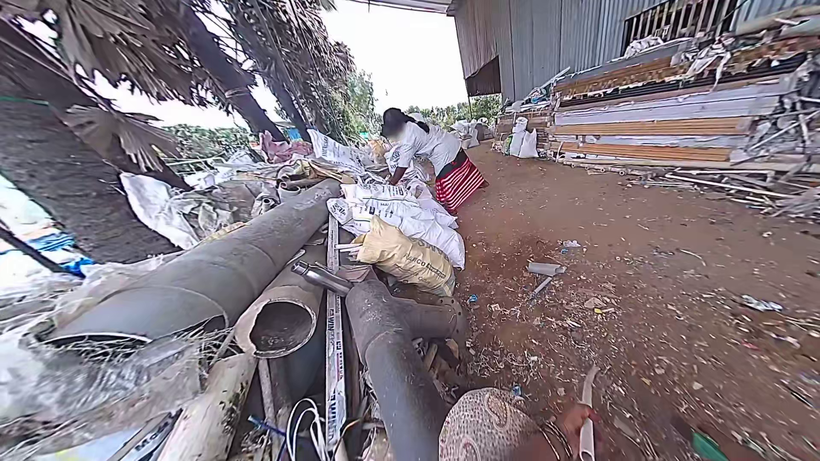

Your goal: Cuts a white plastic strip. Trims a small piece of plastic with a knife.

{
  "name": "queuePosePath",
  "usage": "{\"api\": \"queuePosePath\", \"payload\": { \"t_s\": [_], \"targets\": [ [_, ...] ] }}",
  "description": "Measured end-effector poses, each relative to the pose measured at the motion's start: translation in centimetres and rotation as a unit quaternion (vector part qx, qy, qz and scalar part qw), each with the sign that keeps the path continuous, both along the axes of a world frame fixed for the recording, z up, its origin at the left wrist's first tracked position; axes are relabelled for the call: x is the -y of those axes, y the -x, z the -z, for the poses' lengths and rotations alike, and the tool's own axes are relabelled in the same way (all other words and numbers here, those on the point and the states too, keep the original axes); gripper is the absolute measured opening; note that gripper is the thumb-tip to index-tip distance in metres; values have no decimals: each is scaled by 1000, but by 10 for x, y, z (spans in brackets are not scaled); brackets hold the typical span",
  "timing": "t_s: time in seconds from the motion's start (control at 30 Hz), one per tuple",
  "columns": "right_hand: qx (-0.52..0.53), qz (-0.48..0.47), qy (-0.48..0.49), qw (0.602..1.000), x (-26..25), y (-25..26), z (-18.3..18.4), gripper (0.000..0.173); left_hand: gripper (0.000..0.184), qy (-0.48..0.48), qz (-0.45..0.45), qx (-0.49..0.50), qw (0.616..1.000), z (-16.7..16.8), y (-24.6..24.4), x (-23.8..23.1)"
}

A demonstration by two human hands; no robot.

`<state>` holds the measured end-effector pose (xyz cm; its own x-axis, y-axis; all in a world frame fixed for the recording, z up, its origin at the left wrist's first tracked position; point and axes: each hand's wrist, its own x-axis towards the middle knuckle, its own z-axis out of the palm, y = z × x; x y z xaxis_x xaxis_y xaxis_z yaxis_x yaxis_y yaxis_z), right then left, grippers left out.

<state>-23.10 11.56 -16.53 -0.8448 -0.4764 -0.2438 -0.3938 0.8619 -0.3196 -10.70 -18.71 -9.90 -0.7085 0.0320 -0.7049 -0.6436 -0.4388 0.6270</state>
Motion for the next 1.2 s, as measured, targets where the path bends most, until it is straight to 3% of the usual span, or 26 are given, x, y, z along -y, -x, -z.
{"api": "queuePosePath", "payload": {
  "t_s": [0.03,0.13,0.23,0.33,0.4,0.63,0.7,0.87,0.97,1.07,1.2],
  "targets": [
    [62,37,-29,997,13,-7,-29,60,14,2,1,2,1000,-1,-1,-2],
    [104,81,-40,990,32,-24,-72,62,12,7,-1,13,1000,-1,-2,-2],
    [106,69,-43,991,31,-26,-70,62,15,38,54,15,998,-6,-8,7],
    [108,59,-35,992,39,-38,-95,65,16,106,148,13,983,3,-17,21],
    [105,64,7,992,41,-44,-100,66,16,137,168,31,976,1,-21,23],
    [102,98,-13,990,49,-42,-102,70,23,172,259,-14,950,4,-16,11],
    [106,93,-16,990,54,-38,-97,69,25,151,249,-33,956,5,-13,10],
    [94,77,-28,992,66,-21,-98,69,22,40,119,-80,989,6,-13,33],
    [70,125,49,988,62,-5,-99,70,25,12,75,-80,994,4,-16,45],
    [46,179,104,977,71,5,-75,70,24,2,44,-56,997,-2,-18,48],
    [117,105,23,987,104,6,-44,64,19,21,9,-13,1000,5,-9,47]
  ]
}}
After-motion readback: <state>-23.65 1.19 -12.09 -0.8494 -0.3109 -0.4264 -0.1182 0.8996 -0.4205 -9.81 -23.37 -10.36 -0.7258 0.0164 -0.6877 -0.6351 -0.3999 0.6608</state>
